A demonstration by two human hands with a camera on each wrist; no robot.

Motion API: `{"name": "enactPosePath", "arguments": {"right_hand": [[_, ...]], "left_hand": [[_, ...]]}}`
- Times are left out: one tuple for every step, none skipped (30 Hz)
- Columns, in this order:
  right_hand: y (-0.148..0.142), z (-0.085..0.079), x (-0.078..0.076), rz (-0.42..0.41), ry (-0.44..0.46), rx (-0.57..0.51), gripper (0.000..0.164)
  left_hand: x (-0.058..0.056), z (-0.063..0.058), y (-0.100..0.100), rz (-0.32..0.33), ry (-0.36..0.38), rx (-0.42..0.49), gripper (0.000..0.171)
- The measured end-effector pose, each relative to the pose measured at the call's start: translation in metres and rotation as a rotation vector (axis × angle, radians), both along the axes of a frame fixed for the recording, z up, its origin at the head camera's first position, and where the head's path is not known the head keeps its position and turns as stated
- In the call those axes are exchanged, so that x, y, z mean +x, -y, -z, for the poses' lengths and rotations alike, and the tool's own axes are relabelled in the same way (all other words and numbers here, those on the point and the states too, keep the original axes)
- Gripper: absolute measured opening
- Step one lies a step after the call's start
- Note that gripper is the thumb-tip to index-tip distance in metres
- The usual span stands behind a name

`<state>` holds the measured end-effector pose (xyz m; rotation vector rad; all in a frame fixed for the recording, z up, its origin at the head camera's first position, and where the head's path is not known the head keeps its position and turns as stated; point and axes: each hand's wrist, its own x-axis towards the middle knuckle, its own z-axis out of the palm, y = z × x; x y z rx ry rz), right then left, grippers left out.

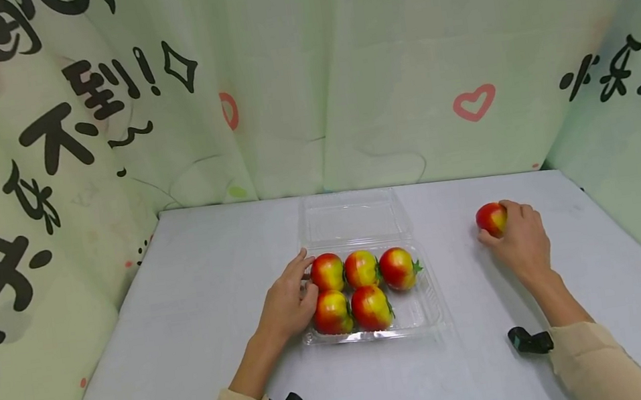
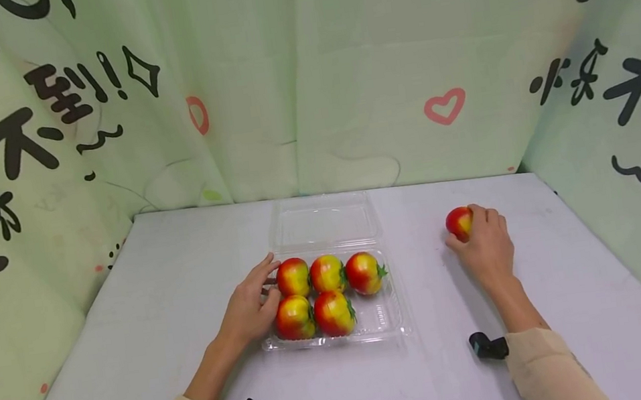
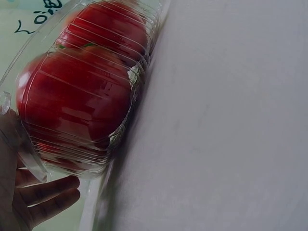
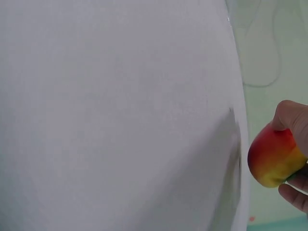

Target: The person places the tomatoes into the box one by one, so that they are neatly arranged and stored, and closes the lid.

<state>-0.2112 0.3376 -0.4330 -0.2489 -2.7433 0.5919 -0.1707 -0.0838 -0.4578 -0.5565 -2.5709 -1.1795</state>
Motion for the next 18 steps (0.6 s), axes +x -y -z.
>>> {"name": "enactPosePath", "arguments": {"right_hand": [[0.001, -0.001, 0.002, 0.003, -0.008, -0.015, 0.071], [0.002, -0.001, 0.003, 0.003, -0.014, -0.027, 0.071], [0.004, -0.001, 0.005, 0.002, -0.02, -0.035, 0.071], [0.006, -0.002, 0.007, 0.001, -0.027, -0.043, 0.071], [0.008, -0.002, 0.008, 0.0, -0.034, -0.05, 0.071], [0.01, -0.003, 0.01, -0.001, -0.038, -0.055, 0.071], [0.012, -0.004, 0.012, -0.003, -0.042, -0.06, 0.071], [0.014, -0.005, 0.013, -0.006, -0.047, -0.062, 0.071], [0.017, -0.006, 0.015, -0.008, -0.053, -0.063, 0.071], [0.019, -0.006, 0.016, -0.011, -0.058, -0.066, 0.071], [0.021, -0.007, 0.017, -0.016, -0.068, -0.066, 0.07], [0.023, -0.008, 0.018, -0.022, -0.078, -0.066, 0.07], [0.025, -0.009, 0.02, -0.03, -0.09, -0.065, 0.07], [0.027, -0.009, 0.021, -0.038, -0.102, -0.066, 0.069], [0.029, -0.01, 0.022, -0.044, -0.114, -0.066, 0.069], [0.031, -0.011, 0.023, -0.051, -0.125, -0.068, 0.069], [0.033, -0.011, 0.024, -0.056, -0.134, -0.069, 0.069], [0.035, -0.012, 0.025, -0.062, -0.14, -0.071, 0.069]], "left_hand": [[0.0, 0.0, 0.0, -0.001, 0.001, 0.0, 0.048], [0.0, 0.0, 0.0, -0.002, 0.002, -0.001, 0.048], [0.0, 0.0, 0.0, -0.003, 0.004, -0.003, 0.049], [0.001, 0.0, 0.0, -0.004, 0.004, -0.004, 0.049], [0.001, -0.001, 0.0, -0.004, 0.004, -0.004, 0.049], [0.001, -0.001, 0.0, -0.004, 0.004, -0.004, 0.049], [0.001, -0.001, 0.0, -0.004, 0.004, -0.005, 0.049], [0.001, -0.001, 0.0, -0.003, 0.002, -0.005, 0.049], [0.001, -0.001, 0.0, -0.002, 0.002, -0.006, 0.049], [0.001, -0.001, 0.0, -0.001, 0.003, -0.005, 0.049], [0.001, -0.001, 0.0, 0.0, 0.003, -0.003, 0.049], [0.001, -0.001, 0.0, 0.0, 0.003, -0.002, 0.049], [0.001, -0.001, 0.0, -0.002, 0.004, -0.002, 0.049], [0.001, -0.001, 0.0, -0.001, 0.006, -0.001, 0.049], [0.001, -0.001, 0.0, -0.002, 0.008, 0.0, 0.049], [0.001, -0.002, 0.0, -0.003, 0.01, 0.0, 0.049], [0.001, -0.002, 0.0, -0.003, 0.013, 0.001, 0.049], [0.001, -0.002, 0.0, -0.005, 0.017, 0.0, 0.049]]}}
